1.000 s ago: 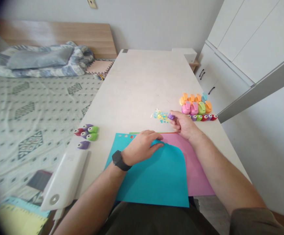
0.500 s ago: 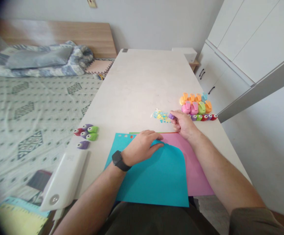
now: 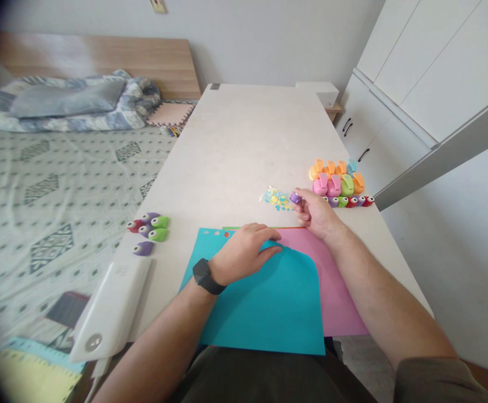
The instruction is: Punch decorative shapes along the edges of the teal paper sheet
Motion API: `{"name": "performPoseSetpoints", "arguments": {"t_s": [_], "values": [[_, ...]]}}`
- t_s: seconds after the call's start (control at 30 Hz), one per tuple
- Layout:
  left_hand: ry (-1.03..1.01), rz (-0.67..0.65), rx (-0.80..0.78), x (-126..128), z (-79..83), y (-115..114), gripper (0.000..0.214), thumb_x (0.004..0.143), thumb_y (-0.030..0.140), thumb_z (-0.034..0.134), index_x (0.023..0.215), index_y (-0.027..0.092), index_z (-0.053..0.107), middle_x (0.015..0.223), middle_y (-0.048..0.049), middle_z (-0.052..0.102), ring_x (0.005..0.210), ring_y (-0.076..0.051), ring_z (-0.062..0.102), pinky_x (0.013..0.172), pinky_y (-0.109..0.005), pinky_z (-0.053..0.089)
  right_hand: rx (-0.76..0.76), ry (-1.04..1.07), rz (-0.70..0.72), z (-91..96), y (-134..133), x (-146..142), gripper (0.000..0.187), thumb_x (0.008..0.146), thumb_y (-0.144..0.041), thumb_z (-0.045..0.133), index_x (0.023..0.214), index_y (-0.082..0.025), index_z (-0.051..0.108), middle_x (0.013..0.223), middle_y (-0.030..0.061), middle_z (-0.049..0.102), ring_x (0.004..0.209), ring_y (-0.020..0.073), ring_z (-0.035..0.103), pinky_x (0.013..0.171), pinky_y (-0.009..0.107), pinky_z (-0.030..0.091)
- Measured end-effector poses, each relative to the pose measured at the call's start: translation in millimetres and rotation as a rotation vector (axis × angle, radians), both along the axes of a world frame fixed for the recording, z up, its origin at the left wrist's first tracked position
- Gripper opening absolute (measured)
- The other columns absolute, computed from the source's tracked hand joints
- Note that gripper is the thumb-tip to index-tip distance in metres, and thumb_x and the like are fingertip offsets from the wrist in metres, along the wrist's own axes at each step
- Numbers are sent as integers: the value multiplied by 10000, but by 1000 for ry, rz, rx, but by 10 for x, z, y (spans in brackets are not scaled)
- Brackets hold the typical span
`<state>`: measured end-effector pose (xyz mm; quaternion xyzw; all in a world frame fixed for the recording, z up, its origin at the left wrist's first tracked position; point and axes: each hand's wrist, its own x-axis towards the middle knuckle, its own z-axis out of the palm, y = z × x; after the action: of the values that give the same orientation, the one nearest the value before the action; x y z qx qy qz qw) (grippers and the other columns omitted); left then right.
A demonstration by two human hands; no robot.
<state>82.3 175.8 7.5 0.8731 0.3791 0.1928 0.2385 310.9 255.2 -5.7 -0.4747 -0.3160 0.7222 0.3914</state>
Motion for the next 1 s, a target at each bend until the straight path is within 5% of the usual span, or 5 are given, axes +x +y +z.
{"name": "performPoseSetpoints", "arguments": {"t_s": [0.33,0.6,1.0], "values": [[17,3,-1,1,10,2,227,989,357,635,1128,191,701,1052,-77,744,1019,-240,692,950,-375,531,-16,36,-43,11,-14,0,241,904,-372,676,800,-217,523,531,-70,432,376,67,230,344,216,137],[11,7,2,0,-5,2,233,987,360,638,1136,192,700,1050,-71,743,1022,-241,691,963,-376,528,-79,239,17,84,-34,25,264,978,-451,556,889,-203,584,591,-50,435,422,93,255,340,219,174],[0,-1,6,-1,-15,0,229,991,358,633,1128,189,702,1050,-72,744,1014,-240,690,952,-373,527,-93,203,0,62,-52,69,325,977,-517,525,979,-207,622,558,-66,328,420,102,190,356,235,125]]}}
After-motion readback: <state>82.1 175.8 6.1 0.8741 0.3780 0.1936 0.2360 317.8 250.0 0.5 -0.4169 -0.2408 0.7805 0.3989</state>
